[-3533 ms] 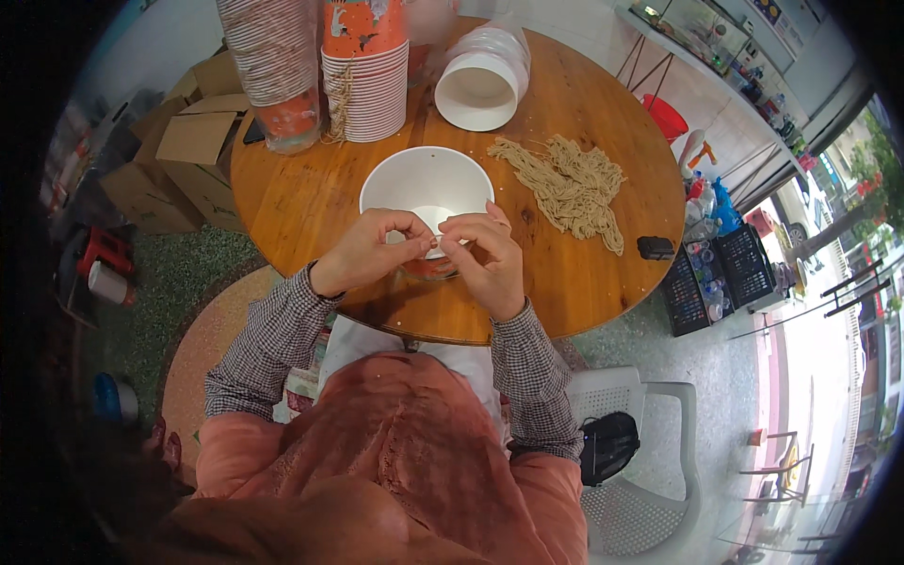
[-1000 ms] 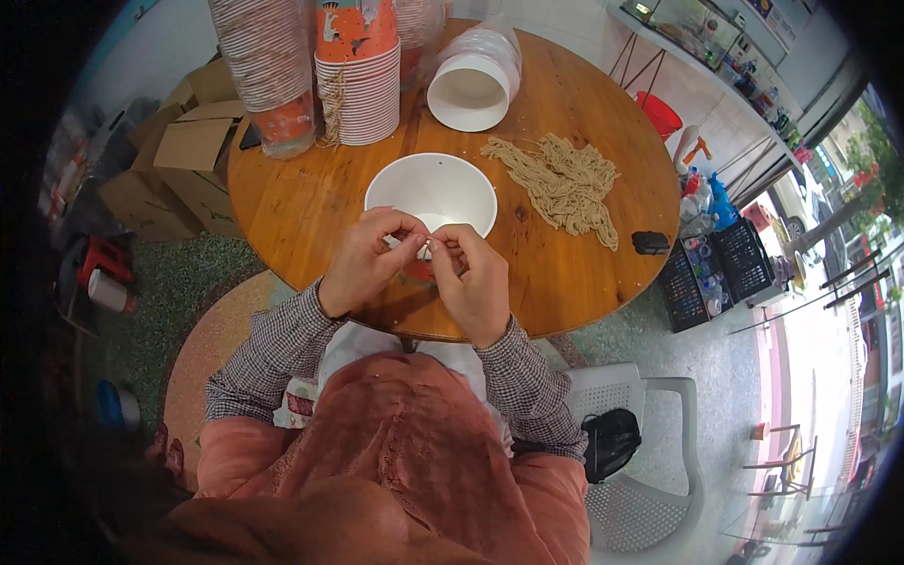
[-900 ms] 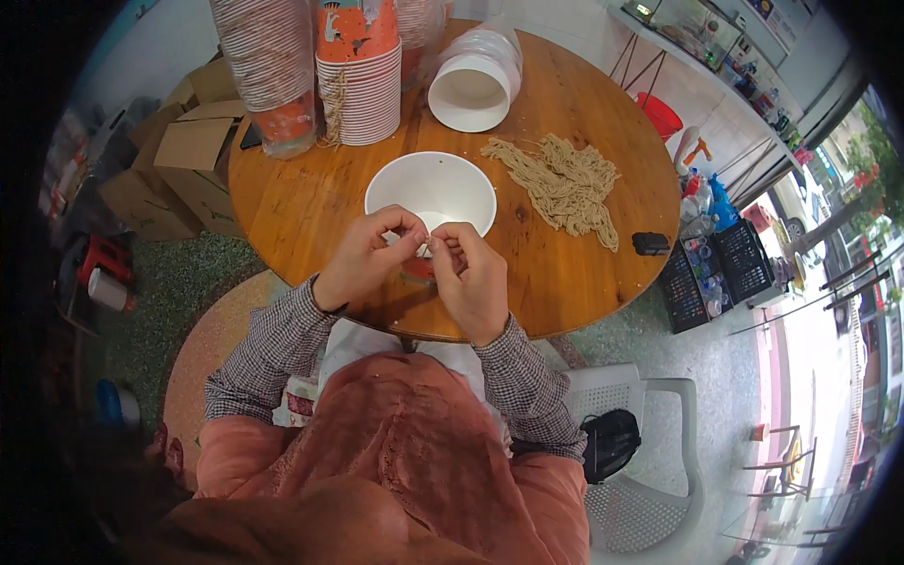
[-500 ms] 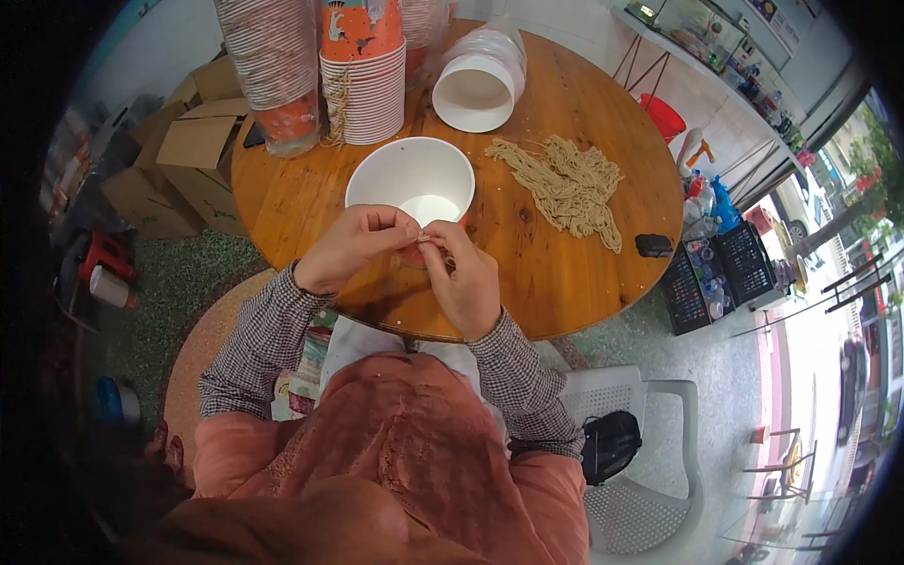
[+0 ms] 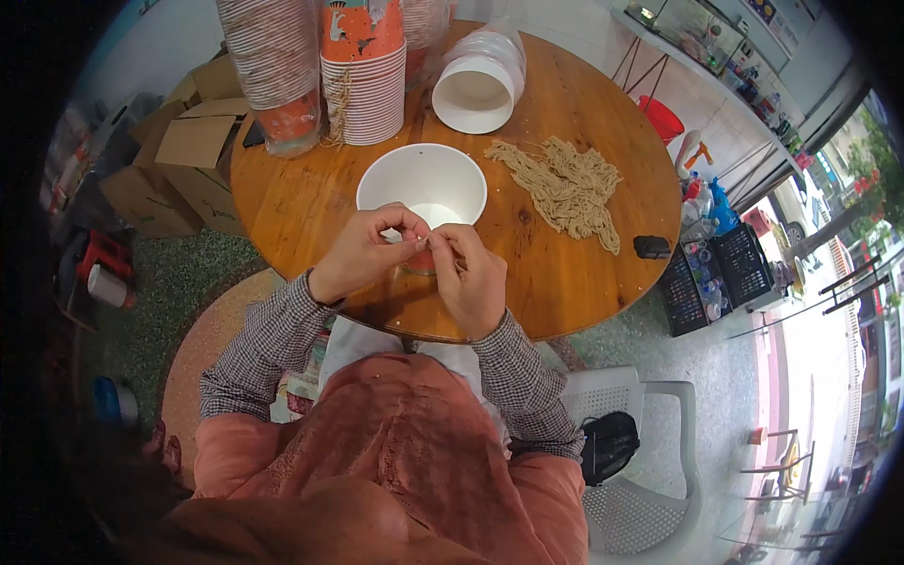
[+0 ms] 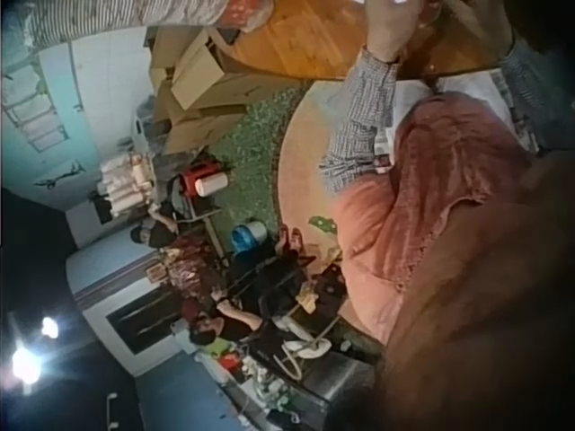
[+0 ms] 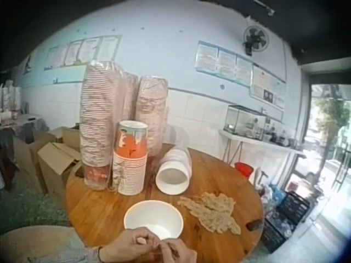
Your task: Attaching thin strings to paper buckets to create handles.
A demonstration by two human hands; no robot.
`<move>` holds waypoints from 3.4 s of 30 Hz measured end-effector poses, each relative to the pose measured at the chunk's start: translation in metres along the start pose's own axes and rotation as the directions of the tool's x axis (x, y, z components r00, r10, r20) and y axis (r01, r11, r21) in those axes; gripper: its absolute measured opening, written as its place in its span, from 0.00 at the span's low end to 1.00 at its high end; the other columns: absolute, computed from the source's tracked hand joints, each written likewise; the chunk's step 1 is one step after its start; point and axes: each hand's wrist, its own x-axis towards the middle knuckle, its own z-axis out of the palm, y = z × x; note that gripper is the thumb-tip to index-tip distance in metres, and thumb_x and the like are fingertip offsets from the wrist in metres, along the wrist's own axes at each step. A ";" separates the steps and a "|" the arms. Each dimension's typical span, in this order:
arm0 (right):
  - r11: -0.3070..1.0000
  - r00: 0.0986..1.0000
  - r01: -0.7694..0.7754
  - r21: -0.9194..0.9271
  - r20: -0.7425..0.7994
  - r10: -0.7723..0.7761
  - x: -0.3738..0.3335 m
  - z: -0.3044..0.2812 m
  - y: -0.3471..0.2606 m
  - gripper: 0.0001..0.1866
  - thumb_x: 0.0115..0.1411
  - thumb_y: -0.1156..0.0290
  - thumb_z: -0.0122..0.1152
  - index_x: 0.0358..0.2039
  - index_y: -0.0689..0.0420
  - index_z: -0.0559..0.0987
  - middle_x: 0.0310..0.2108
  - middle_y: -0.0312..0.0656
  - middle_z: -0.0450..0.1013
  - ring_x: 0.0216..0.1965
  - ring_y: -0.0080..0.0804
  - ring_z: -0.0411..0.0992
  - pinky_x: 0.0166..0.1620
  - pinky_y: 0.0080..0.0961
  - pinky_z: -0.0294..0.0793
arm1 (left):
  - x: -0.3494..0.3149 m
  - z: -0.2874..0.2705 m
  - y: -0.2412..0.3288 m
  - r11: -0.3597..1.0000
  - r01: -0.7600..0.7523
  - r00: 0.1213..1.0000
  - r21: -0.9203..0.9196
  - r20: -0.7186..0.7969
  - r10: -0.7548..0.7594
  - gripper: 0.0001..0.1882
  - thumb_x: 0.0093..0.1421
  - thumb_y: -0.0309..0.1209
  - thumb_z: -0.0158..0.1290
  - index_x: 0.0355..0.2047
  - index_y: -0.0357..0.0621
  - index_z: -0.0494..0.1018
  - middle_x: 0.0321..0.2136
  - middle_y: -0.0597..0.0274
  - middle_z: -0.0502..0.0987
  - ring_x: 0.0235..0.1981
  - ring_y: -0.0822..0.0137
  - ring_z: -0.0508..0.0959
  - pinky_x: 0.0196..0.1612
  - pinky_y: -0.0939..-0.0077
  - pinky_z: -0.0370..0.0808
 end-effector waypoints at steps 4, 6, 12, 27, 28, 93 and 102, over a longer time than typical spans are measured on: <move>0.993 0.999 -0.041 0.113 -0.008 0.042 0.001 0.001 0.000 0.04 0.60 0.78 0.56 0.35 0.65 0.74 0.27 0.40 0.76 0.29 0.17 0.74 0.31 0.14 0.72 | 0.002 0.008 -0.010 0.987 -0.131 0.986 0.097 -0.092 0.140 0.04 0.56 0.23 0.55 0.32 0.36 0.74 0.26 0.68 0.71 0.25 0.79 0.69 0.29 0.85 0.72; 0.992 0.998 -0.055 0.115 -0.019 0.057 0.001 -0.001 0.004 0.04 0.60 0.79 0.55 0.35 0.64 0.74 0.27 0.39 0.76 0.29 0.16 0.74 0.31 0.13 0.72 | 0.004 0.009 -0.008 0.978 -0.160 0.979 0.136 -0.104 0.175 0.04 0.56 0.23 0.55 0.32 0.36 0.73 0.26 0.68 0.71 0.24 0.78 0.70 0.28 0.84 0.72; 0.984 0.997 -0.070 0.165 -0.006 0.071 0.001 -0.001 0.010 0.03 0.59 0.79 0.56 0.35 0.64 0.74 0.27 0.37 0.76 0.29 0.15 0.74 0.31 0.13 0.73 | 0.002 0.006 -0.002 0.970 -0.173 0.977 0.174 -0.092 0.191 0.03 0.58 0.23 0.53 0.31 0.36 0.72 0.27 0.68 0.71 0.23 0.80 0.71 0.27 0.84 0.72; 0.971 0.985 -0.167 0.172 0.071 0.157 -0.003 -0.003 0.002 0.04 0.63 0.76 0.53 0.37 0.63 0.73 0.29 0.35 0.75 0.29 0.15 0.72 0.30 0.11 0.69 | -0.003 0.009 0.008 0.898 -0.183 0.954 0.400 -0.150 0.262 0.03 0.55 0.21 0.52 0.31 0.34 0.70 0.24 0.59 0.72 0.25 0.70 0.75 0.28 0.78 0.74; 0.971 0.985 -0.168 0.173 0.070 0.158 -0.002 -0.003 0.002 0.04 0.63 0.76 0.53 0.37 0.63 0.73 0.29 0.35 0.75 0.29 0.15 0.72 0.30 0.11 0.69 | -0.003 0.010 0.009 0.916 -0.182 0.947 0.356 -0.186 0.261 0.03 0.54 0.21 0.52 0.30 0.34 0.71 0.24 0.57 0.72 0.24 0.66 0.76 0.28 0.76 0.73; 0.812 0.917 -0.385 0.439 0.285 0.281 -0.006 -0.029 -0.095 0.11 0.60 0.82 0.47 0.44 0.61 0.65 0.16 0.35 0.67 0.10 0.17 0.60 0.14 0.11 0.57 | -0.027 0.025 -0.030 0.610 -0.309 0.781 0.730 -0.171 0.600 0.05 0.49 0.27 0.54 0.28 0.48 0.76 0.35 0.69 0.76 0.40 0.65 0.74 0.53 0.59 0.59; 0.358 0.916 -0.401 0.843 0.364 0.167 -0.003 -0.059 -0.083 0.08 0.64 0.79 0.43 0.44 0.59 0.66 0.18 0.41 0.69 0.10 0.21 0.60 0.14 0.15 0.58 | -0.042 -0.017 -0.016 0.419 -0.482 0.816 0.770 0.219 0.535 0.06 0.46 0.29 0.52 0.27 0.48 0.74 0.38 0.65 0.74 0.47 0.61 0.71 0.57 0.53 0.55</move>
